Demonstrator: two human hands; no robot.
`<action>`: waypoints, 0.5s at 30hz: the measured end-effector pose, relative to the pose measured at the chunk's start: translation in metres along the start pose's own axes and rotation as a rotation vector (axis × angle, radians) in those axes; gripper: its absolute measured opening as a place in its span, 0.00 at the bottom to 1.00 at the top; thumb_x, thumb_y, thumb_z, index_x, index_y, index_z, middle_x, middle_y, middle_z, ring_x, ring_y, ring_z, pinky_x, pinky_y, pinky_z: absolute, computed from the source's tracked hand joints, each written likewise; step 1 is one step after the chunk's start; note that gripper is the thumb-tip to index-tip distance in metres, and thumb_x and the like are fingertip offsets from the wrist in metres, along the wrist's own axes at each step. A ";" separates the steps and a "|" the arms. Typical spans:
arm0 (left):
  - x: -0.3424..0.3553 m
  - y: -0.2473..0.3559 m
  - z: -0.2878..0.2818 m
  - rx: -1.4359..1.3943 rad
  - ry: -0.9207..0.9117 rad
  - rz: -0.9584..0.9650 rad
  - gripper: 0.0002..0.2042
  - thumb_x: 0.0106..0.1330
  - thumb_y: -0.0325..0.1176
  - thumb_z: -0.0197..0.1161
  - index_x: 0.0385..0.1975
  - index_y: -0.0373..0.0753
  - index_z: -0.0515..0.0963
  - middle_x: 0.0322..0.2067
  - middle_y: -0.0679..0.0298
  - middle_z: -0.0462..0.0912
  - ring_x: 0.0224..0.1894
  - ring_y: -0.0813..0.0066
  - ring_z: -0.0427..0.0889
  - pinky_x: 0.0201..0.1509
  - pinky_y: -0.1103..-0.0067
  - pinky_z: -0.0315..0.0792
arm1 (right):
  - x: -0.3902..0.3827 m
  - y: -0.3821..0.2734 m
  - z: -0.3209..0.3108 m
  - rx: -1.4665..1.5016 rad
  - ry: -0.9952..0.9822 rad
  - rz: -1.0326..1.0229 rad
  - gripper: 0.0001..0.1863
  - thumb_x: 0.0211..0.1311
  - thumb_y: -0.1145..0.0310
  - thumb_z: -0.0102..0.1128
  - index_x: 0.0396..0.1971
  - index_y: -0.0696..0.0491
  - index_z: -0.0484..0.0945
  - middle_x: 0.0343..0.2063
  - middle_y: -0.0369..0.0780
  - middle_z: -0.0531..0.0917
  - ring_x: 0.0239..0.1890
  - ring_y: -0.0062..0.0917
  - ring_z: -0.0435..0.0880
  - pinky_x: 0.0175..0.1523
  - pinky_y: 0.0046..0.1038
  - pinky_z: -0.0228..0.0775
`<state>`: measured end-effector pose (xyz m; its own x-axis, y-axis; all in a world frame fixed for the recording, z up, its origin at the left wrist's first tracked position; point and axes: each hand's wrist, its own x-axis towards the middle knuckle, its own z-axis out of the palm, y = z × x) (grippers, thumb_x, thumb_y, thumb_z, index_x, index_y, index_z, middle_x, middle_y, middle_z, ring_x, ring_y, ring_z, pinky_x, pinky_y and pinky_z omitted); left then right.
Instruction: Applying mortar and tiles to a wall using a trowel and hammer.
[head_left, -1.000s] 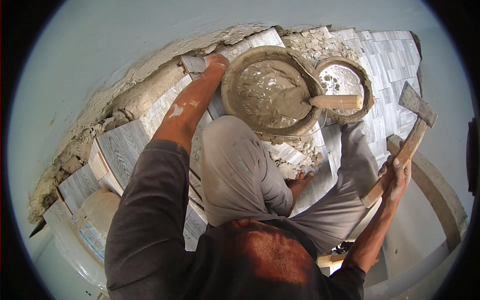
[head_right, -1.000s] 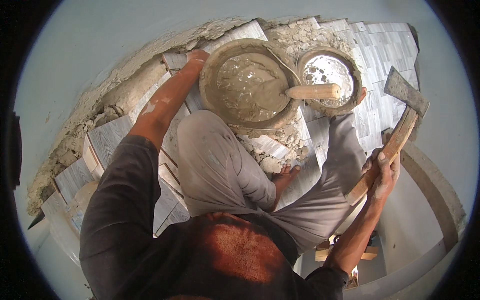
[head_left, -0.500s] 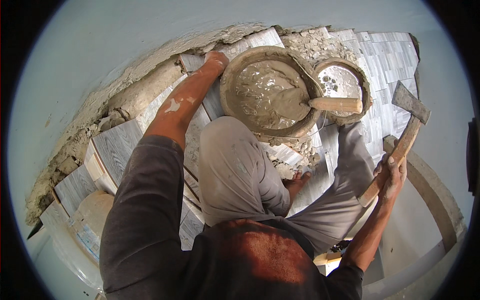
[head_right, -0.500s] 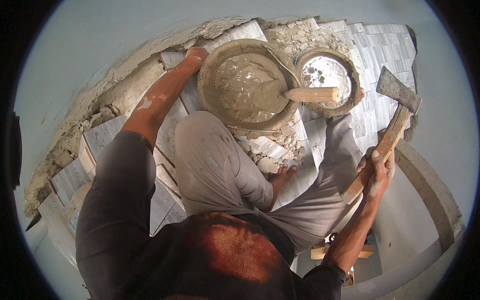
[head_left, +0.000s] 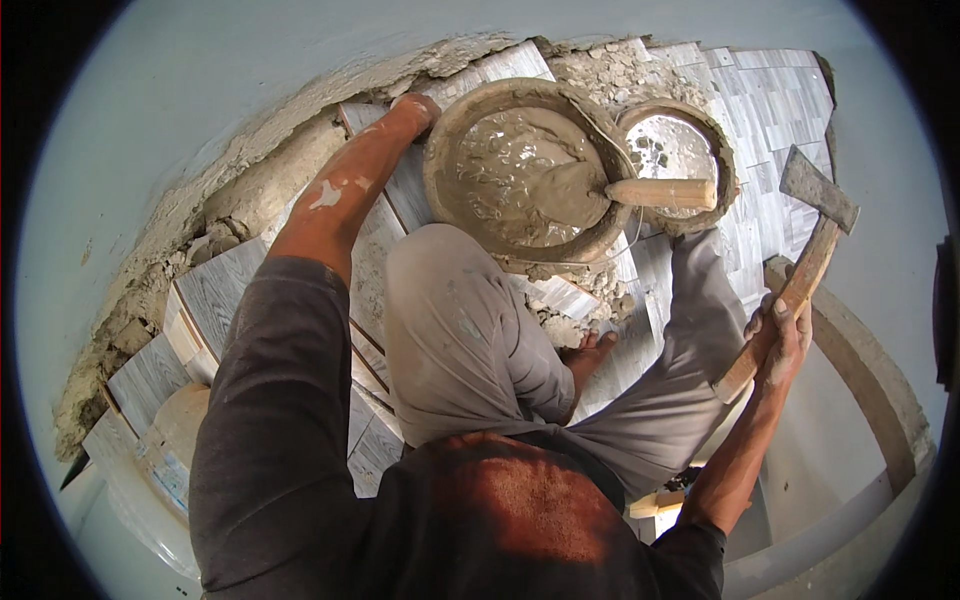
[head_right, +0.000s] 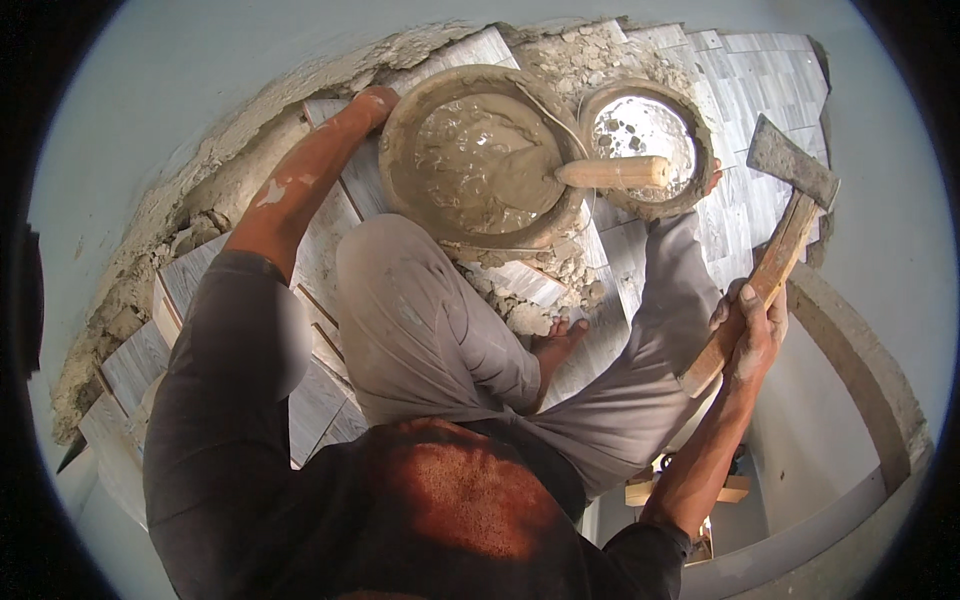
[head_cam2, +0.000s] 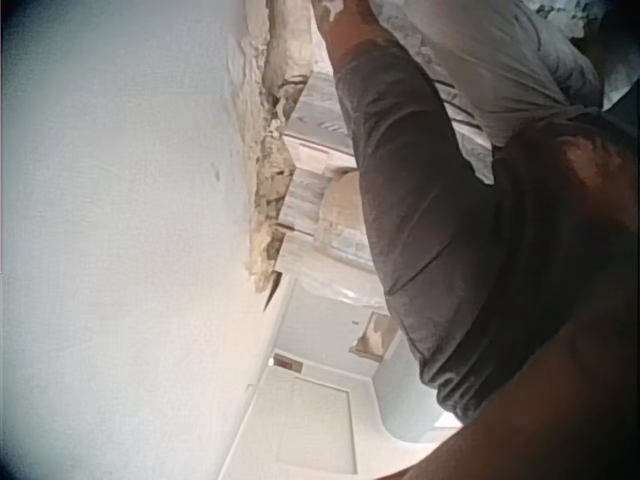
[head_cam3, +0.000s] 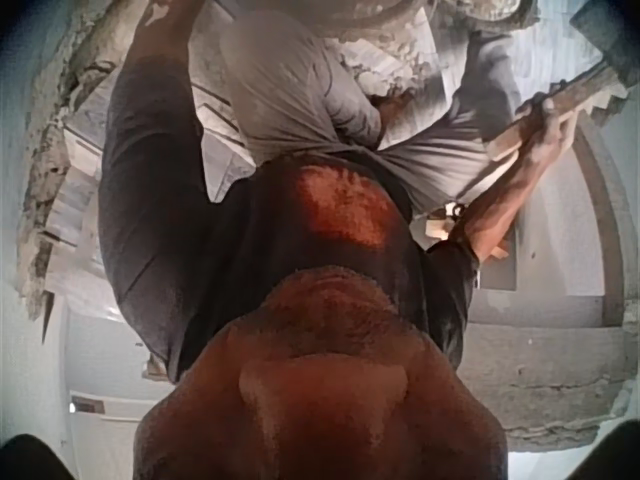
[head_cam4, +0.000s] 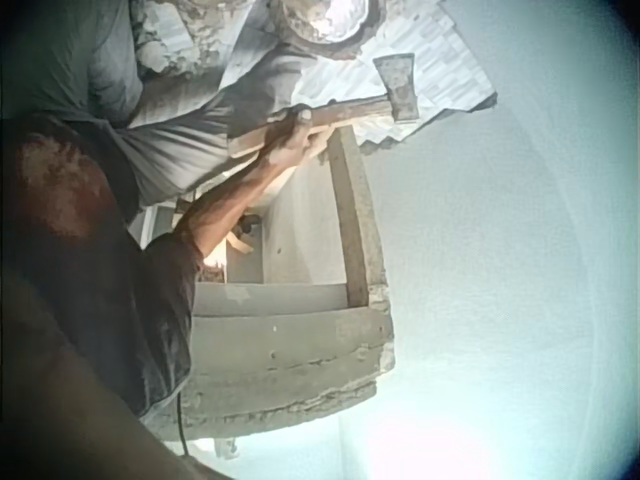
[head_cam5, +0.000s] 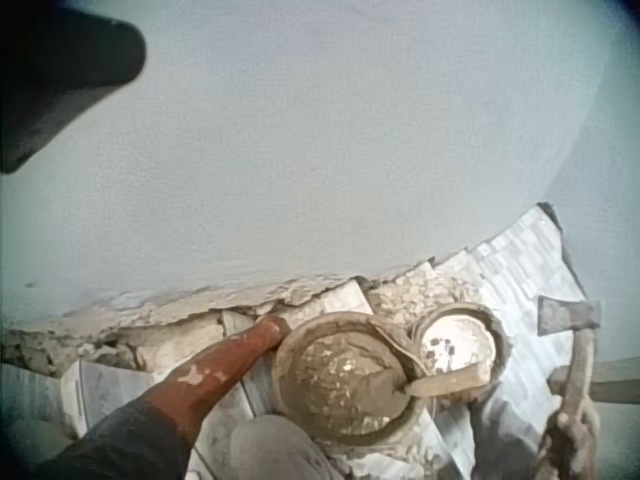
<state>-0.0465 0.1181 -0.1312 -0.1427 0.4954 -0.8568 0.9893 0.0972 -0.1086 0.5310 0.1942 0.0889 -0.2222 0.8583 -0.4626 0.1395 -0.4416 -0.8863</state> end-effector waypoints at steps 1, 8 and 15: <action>-0.001 0.000 0.001 0.004 -0.006 0.000 0.14 0.56 0.36 0.60 0.39 0.38 0.83 0.44 0.53 0.83 0.46 0.61 0.83 0.44 0.67 0.76 | 0.000 0.001 0.000 0.010 -0.011 0.003 0.29 0.63 0.67 0.55 0.62 0.61 0.61 0.26 0.37 0.73 0.21 0.19 0.72 0.25 0.20 0.66; -0.004 0.000 -0.002 0.038 -0.042 0.001 0.14 0.56 0.36 0.60 0.39 0.38 0.83 0.43 0.53 0.83 0.46 0.61 0.83 0.43 0.67 0.76 | 0.003 0.000 0.005 -0.006 0.041 -0.024 0.29 0.61 0.67 0.55 0.60 0.64 0.62 0.22 0.38 0.74 0.19 0.20 0.73 0.22 0.21 0.68; 0.000 0.002 -0.006 0.054 -0.048 0.016 0.14 0.55 0.35 0.59 0.38 0.37 0.83 0.43 0.52 0.83 0.46 0.60 0.83 0.43 0.67 0.76 | 0.004 -0.001 0.007 -0.009 0.030 -0.021 0.28 0.61 0.67 0.54 0.59 0.65 0.63 0.21 0.38 0.74 0.19 0.19 0.73 0.22 0.20 0.68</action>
<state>-0.0445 0.1236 -0.1280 -0.1267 0.4546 -0.8816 0.9918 0.0427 -0.1205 0.5235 0.1964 0.0877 -0.1961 0.8750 -0.4426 0.1434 -0.4209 -0.8957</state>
